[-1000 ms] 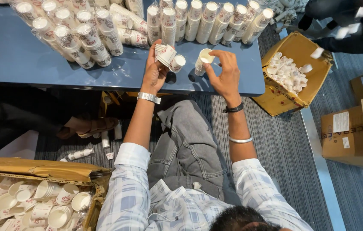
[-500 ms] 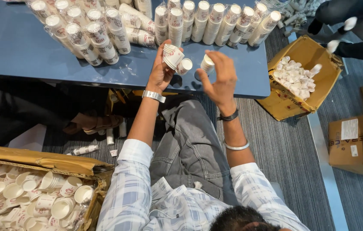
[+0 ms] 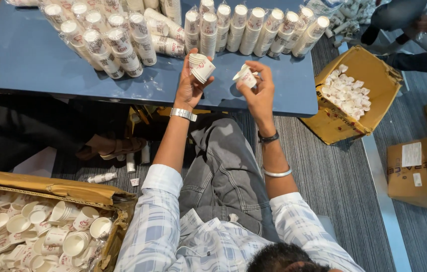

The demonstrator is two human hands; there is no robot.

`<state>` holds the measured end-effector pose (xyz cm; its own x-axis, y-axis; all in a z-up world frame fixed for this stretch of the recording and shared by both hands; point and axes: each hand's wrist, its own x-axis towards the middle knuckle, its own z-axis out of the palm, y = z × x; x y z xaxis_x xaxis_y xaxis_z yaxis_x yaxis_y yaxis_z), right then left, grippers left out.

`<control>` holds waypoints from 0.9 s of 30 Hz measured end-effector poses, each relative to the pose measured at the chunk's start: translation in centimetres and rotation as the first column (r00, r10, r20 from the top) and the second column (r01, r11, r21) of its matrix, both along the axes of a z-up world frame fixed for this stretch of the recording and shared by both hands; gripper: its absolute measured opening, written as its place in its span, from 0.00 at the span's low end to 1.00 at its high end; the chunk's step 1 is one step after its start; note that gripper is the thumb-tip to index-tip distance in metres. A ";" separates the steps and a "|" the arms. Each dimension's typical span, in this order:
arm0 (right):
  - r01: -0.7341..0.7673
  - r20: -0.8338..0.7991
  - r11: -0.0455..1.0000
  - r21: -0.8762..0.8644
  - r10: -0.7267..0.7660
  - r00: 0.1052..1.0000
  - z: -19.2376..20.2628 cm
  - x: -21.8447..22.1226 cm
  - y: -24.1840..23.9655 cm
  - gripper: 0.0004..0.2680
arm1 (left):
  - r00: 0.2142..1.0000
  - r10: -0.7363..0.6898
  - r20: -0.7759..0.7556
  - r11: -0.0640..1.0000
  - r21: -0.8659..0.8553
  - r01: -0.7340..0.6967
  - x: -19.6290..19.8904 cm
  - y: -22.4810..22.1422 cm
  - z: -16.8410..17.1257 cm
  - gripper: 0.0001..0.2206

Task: The recorder is stacking, counting, and packaging paper cups into plastic sleeves.

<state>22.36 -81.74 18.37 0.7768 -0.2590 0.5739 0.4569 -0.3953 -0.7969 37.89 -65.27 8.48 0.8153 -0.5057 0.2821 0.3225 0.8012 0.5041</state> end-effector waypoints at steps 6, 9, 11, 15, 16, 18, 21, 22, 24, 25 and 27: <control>-0.081 0.127 0.950 0.301 0.044 0.991 0.4 0.9 -3.9 0.16 | 0.993 0.100 -0.065 0.987 0.129 -0.091 -0.3 -0.1 0.7 0.31; 0.027 0.139 0.990 0.135 -0.046 0.989 0.1 1.2 -4.1 0.10 | 0.995 0.085 -0.060 0.987 0.145 -0.075 -0.5 0.0 0.9 0.31; 0.134 0.119 0.991 0.011 -0.135 0.984 -0.2 1.5 -3.8 0.09 | 0.996 0.074 -0.052 0.986 0.155 -0.066 -0.4 -0.1 1.0 0.31; 0.148 0.081 0.987 -0.057 -0.143 0.986 -0.8 1.4 -3.4 0.10 | 0.998 0.062 -0.031 0.987 0.153 -0.057 -0.5 -0.2 1.4 0.31; 0.148 0.066 0.985 -0.090 -0.142 0.988 -0.5 1.2 -3.2 0.12 | 0.998 0.057 -0.028 0.984 0.168 -0.051 -0.6 -0.1 1.7 0.31; 0.147 0.050 0.982 -0.120 -0.142 0.989 0.1 0.8 -2.7 0.14 | 0.998 0.052 -0.026 0.982 0.184 -0.046 -0.8 -0.1 2.0 0.32; 0.180 0.087 0.945 -0.275 -0.162 0.983 0.4 0.4 -2.6 0.18 | 1.000 0.025 -0.013 0.982 0.187 -0.022 -0.8 -0.1 2.0 0.32; 0.215 0.113 0.892 -0.399 -0.185 0.976 0.1 0.5 -2.7 0.18 | 1.000 0.006 -0.012 0.982 0.190 -0.003 -0.8 -0.1 2.1 0.32; 0.246 0.140 0.822 -0.514 -0.203 0.969 -0.2 0.4 -2.7 0.19 | 1.000 -0.012 -0.011 0.981 0.193 0.014 -0.9 -0.1 2.2 0.32; 0.292 0.162 0.772 -0.564 -0.244 0.956 -0.2 0.2 -2.5 0.18 | 1.000 -0.004 0.003 0.977 0.215 0.004 -1.0 -0.2 2.3 0.32; 0.332 0.189 0.717 -0.613 -0.275 0.943 0.2 -0.1 -1.8 0.17 | 1.000 0.010 0.019 0.972 0.233 -0.014 -0.9 -0.3 2.4 0.32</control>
